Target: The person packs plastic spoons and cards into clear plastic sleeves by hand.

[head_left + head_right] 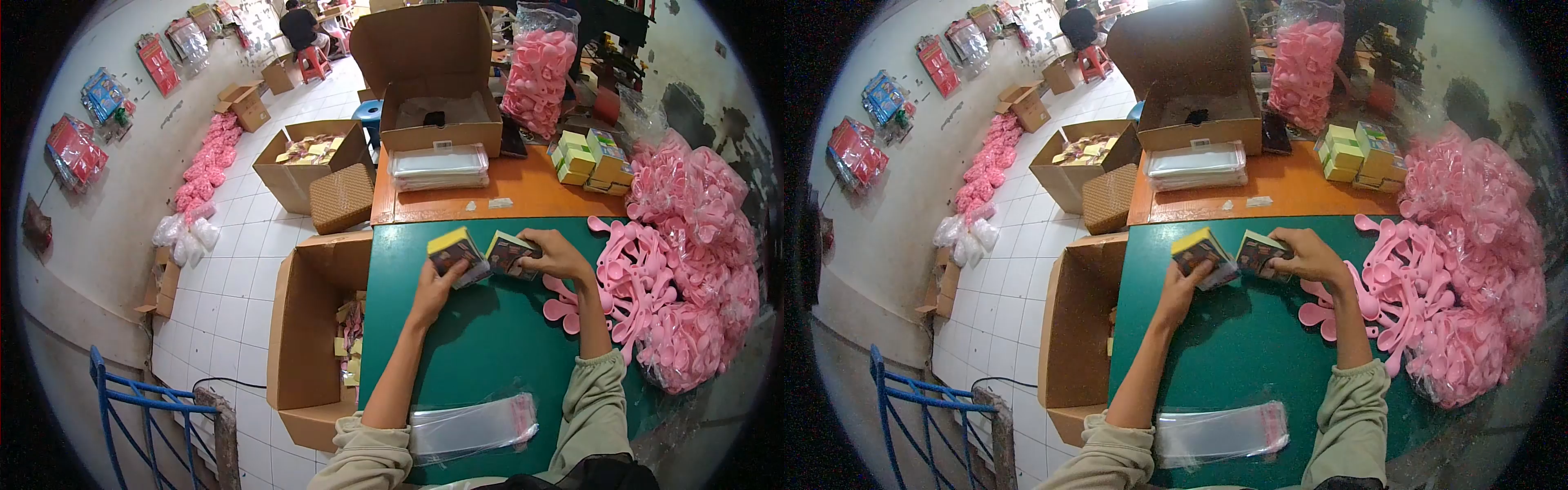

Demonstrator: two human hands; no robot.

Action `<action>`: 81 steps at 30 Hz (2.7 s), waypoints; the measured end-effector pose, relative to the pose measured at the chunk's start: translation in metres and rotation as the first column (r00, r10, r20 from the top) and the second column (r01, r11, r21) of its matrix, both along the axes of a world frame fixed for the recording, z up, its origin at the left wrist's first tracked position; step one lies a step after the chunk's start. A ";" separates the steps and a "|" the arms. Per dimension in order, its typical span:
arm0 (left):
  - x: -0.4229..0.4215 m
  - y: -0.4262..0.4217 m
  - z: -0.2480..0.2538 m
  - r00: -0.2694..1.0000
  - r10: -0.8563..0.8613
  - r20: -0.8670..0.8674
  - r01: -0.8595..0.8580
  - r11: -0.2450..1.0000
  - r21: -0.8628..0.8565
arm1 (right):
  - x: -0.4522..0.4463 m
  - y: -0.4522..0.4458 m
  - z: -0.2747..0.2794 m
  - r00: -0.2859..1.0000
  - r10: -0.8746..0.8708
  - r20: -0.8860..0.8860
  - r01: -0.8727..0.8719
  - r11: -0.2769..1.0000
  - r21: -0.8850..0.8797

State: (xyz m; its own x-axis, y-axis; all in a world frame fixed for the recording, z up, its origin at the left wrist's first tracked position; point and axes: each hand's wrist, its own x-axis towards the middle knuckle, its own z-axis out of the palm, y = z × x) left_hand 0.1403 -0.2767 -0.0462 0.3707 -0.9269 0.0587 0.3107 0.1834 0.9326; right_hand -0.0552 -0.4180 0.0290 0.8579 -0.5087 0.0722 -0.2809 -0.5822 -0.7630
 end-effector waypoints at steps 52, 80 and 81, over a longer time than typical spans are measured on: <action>0.015 -0.006 0.002 0.678 -0.173 -0.715 -0.028 0.965 -0.261 | -0.521 0.105 -0.014 0.007 -0.912 0.410 0.413 -0.370 -0.832; -0.037 -0.020 -0.003 0.462 -0.046 0.886 -0.194 0.969 0.151 | 0.005 -0.020 -0.021 0.954 -0.158 -0.255 0.098 0.967 -0.234; -0.039 -0.018 -0.003 0.405 0.006 0.914 -0.206 0.975 0.085 | 0.010 -0.020 -0.012 0.926 -0.099 -0.365 0.057 0.991 -0.123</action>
State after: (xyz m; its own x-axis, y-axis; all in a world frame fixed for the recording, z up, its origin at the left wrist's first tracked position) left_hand 0.1010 -0.2950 -0.0494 0.2891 -0.9144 0.2832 -0.7425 -0.0275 0.6693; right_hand -0.0454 -0.4378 0.0166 0.7920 -0.5823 -0.1836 -0.5787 -0.6201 -0.5297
